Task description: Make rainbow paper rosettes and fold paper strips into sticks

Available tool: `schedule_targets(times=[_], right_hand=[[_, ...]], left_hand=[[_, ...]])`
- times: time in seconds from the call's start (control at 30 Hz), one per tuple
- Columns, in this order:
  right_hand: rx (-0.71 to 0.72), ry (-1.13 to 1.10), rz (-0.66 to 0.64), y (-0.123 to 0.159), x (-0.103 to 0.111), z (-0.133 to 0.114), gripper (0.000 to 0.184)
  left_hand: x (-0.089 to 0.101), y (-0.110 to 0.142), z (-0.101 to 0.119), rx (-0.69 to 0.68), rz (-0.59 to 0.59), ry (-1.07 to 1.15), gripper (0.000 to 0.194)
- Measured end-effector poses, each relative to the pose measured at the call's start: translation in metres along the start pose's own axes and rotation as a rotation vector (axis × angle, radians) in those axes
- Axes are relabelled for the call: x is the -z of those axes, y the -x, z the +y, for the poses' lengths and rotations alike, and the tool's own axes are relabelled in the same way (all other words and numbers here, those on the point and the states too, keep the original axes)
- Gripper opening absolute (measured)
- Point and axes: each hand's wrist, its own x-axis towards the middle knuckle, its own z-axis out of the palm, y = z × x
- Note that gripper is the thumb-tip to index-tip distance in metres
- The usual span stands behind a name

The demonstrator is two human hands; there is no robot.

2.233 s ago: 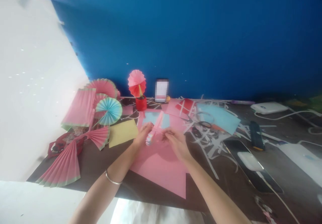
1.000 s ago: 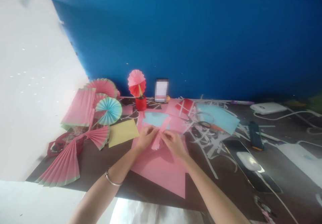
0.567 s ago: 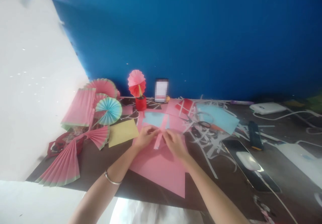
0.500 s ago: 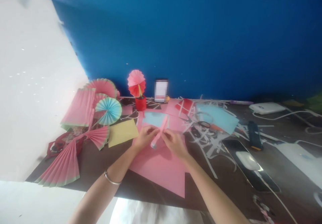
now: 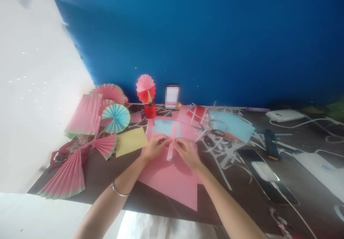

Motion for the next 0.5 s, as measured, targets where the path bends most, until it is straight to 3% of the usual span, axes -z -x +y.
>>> schedule_targets(times=[0.3, 0.5], right_hand=[[-0.026, 0.053, -0.078, -0.0032, 0.0007, 0.0048, 0.036], [0.013, 0.107, -0.058, -0.0039, 0.0001, 0.0041, 0.036]], left_hand=[[-0.0034, 0.0014, -0.0044, 0.022, 0.069, -0.136, 0.030], [-0.0062, 0.0001, -0.0043, 0.030, 0.099, -0.183, 0.030]])
